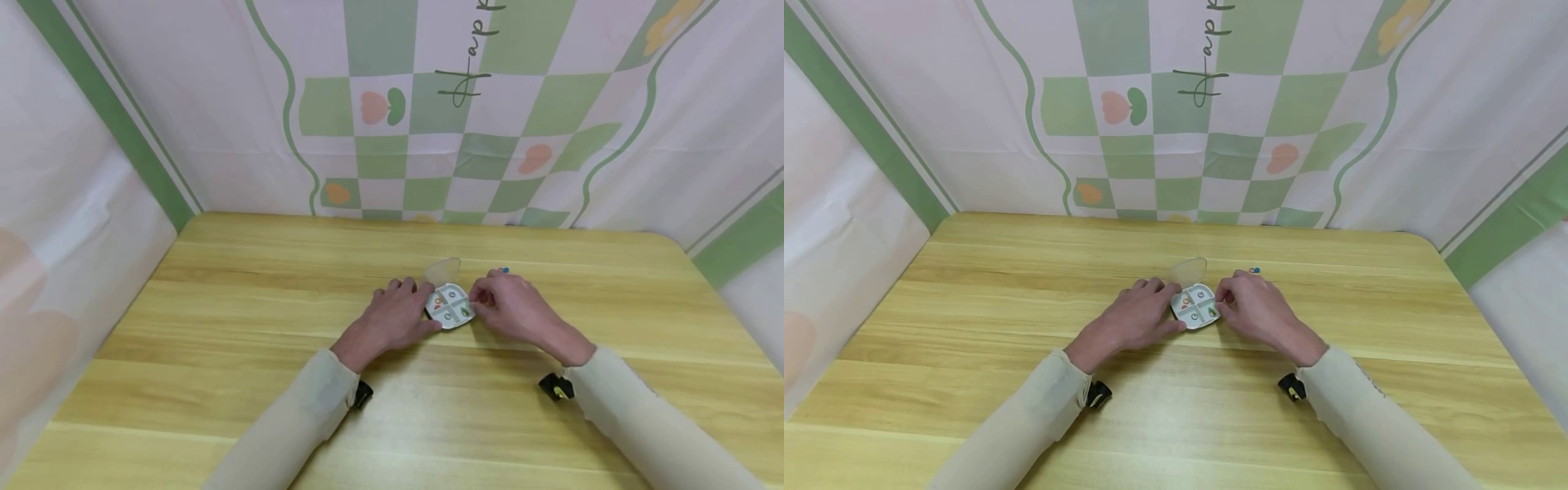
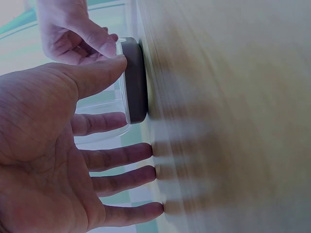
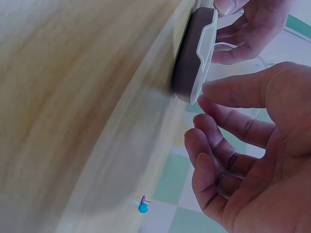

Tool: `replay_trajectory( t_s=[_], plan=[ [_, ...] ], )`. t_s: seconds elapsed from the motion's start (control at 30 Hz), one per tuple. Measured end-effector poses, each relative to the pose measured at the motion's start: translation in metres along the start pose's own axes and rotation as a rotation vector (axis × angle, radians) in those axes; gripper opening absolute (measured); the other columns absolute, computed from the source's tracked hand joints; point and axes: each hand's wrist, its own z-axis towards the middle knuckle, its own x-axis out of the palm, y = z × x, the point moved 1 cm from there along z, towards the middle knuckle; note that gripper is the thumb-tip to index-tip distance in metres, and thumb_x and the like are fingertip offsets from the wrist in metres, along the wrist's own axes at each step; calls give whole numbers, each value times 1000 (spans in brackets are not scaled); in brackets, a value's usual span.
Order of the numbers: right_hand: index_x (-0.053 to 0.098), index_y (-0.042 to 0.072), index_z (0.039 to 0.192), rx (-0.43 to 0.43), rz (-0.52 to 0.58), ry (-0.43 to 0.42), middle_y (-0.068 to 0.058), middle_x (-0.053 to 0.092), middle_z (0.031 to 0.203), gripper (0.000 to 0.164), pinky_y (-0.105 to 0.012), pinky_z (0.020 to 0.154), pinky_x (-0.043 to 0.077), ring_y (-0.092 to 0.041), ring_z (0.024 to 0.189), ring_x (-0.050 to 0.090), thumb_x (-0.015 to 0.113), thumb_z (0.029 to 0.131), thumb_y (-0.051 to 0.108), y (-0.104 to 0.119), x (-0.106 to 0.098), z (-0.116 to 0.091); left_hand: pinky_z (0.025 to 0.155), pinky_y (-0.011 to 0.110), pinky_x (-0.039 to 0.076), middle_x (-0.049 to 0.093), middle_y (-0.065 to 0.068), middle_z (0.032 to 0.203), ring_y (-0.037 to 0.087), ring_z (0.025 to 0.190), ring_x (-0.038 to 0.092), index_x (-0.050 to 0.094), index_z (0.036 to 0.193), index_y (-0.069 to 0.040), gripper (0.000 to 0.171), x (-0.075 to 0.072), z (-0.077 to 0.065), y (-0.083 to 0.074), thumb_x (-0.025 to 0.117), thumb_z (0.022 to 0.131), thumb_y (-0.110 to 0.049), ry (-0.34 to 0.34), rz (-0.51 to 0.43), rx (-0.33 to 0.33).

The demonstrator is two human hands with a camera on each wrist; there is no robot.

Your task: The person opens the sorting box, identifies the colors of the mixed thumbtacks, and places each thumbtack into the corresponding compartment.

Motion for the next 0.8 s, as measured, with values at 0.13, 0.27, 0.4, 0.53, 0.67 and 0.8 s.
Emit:
replay_trajectory(
  t_s=[0.13,0.27,0.4,0.53,0.67,0.8],
  plan=[
    [65,15,86,18,9,13,5,53,79,5,-30,64,41,-14,74,50,64,82,16,-2,-2,0,83,43,38,47,8,120,24,106,44,36,138,-19,64,0,0,0,49,87,-56,4,-6,-2],
    [65,16,87,36,9,17,5,53,79,5,-30,64,41,-14,73,50,64,82,17,-4,-5,0,83,44,38,47,8,120,24,106,44,36,138,-19,64,-1,0,0,50,87,-55,4,-8,-3],
    [65,17,87,50,8,21,5,53,79,5,-31,64,41,-13,73,50,64,82,19,-6,-7,0,83,44,38,47,8,120,24,106,44,36,139,-18,65,0,0,0,49,87,-55,4,-7,-2],
    [65,16,88,67,6,22,4,54,79,6,-31,65,41,-13,73,50,63,82,18,-8,-8,1,84,44,38,47,8,122,25,108,44,35,139,-19,65,0,0,0,49,88,-56,9,-6,-6],
    [65,14,90,81,5,23,3,55,79,9,-31,65,42,-14,73,51,62,83,18,-13,-9,2,85,45,38,46,9,123,26,110,44,35,140,-19,66,0,0,0,49,88,-56,12,-5,-8],
    [65,13,90,88,1,17,3,56,80,10,-33,66,42,-15,73,52,62,84,19,-19,-10,5,86,45,38,46,9,124,26,111,44,35,140,-19,66,0,0,-1,49,87,-56,14,-8,-10]
  ],
)
